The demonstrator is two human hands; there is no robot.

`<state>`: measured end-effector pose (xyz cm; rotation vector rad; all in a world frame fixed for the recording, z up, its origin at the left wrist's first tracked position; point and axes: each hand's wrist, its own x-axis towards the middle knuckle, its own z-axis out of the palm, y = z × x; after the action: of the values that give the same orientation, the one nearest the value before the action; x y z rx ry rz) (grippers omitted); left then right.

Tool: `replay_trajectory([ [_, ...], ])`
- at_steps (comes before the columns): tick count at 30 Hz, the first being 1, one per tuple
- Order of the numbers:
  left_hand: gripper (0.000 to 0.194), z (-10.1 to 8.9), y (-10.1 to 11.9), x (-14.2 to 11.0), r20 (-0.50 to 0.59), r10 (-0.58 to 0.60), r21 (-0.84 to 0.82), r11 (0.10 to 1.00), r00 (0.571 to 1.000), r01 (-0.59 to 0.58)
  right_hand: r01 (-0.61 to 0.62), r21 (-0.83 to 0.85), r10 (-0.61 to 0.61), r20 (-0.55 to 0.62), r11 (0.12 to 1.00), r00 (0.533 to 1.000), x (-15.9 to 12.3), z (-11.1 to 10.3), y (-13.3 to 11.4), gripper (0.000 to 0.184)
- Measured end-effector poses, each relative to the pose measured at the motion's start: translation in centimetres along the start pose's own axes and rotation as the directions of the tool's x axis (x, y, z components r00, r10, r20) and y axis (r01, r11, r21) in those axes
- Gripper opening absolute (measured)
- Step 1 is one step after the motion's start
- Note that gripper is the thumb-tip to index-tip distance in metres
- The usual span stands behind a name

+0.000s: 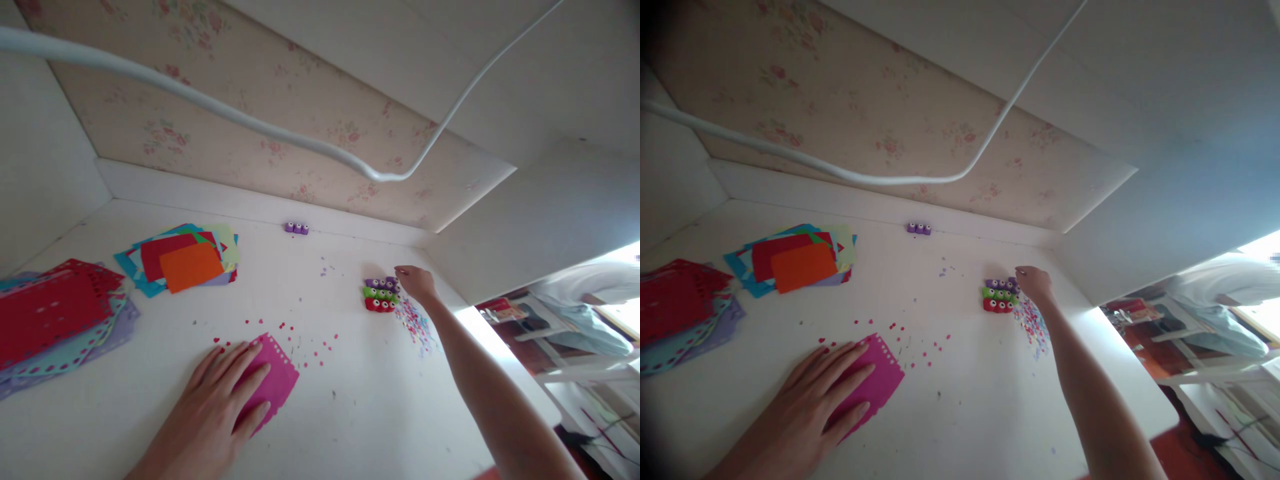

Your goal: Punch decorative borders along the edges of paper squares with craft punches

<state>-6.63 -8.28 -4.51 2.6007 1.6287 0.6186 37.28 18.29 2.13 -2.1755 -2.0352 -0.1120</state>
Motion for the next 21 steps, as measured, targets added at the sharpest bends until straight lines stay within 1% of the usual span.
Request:
replay_trajectory([
  [3, 0.042, -0.1, 0.1, 0.0, 0.013, 0.000, 0.006, 1.000, 1.000, 0.000, 0.075, 0.031, -0.074, -0.029, 0.997, 0.997, 0.4, -0.3, -2.6, 0.034],
  [5, 0.039, -0.2, 0.2, 0.0, 0.017, -0.006, 0.008, 1.000, 1.000, 0.006, 0.163, 0.079, -0.162, -0.016, 0.983, 0.987, 0.7, 0.1, -5.5, 0.036],
  [8, 0.036, -0.4, 0.3, 0.1, -0.017, -0.031, 0.019, 0.999, 0.999, 0.031, 0.318, 0.169, -0.327, 0.028, 0.933, 0.945, 0.9, 1.6, -11.1, 0.039],
  [10, 0.039, -0.7, 0.1, 0.3, -0.046, -0.072, 0.038, 0.997, 0.996, 0.074, 0.402, 0.211, -0.418, 0.035, 0.891, 0.908, 1.3, 2.9, -15.2, 0.038],
  [12, 0.044, -0.9, -0.1, 0.4, -0.047, -0.143, 0.061, 0.987, 0.989, 0.146, 0.456, 0.241, -0.477, 0.032, 0.857, 0.878, 2.0, 4.2, -18.9, 0.039],
  [14, 0.047, -1.1, -0.5, 0.5, -0.017, -0.229, 0.076, 0.970, 0.973, 0.230, 0.479, 0.260, -0.500, 0.017, 0.838, 0.866, 3.1, 5.2, -22.0, 0.039],
  [17, 0.044, -1.2, -1.1, 0.5, 0.024, -0.316, 0.070, 0.947, 0.949, 0.313, 0.467, 0.280, -0.487, 0.001, 0.839, 0.873, 5.0, 6.2, -24.9, 0.038],
  [19, 0.044, -1.2, -1.4, 0.5, 0.033, -0.348, 0.041, 0.937, 0.937, 0.346, 0.447, 0.294, -0.470, 0.008, 0.845, 0.883, 6.0, 6.5, -25.8, 0.037],
  [21, 0.046, -1.3, -1.7, 0.5, 0.036, -0.378, -0.012, 0.926, 0.925, 0.378, 0.422, 0.308, -0.451, 0.023, 0.852, 0.892, 6.4, 6.6, -25.9, 0.034],
])
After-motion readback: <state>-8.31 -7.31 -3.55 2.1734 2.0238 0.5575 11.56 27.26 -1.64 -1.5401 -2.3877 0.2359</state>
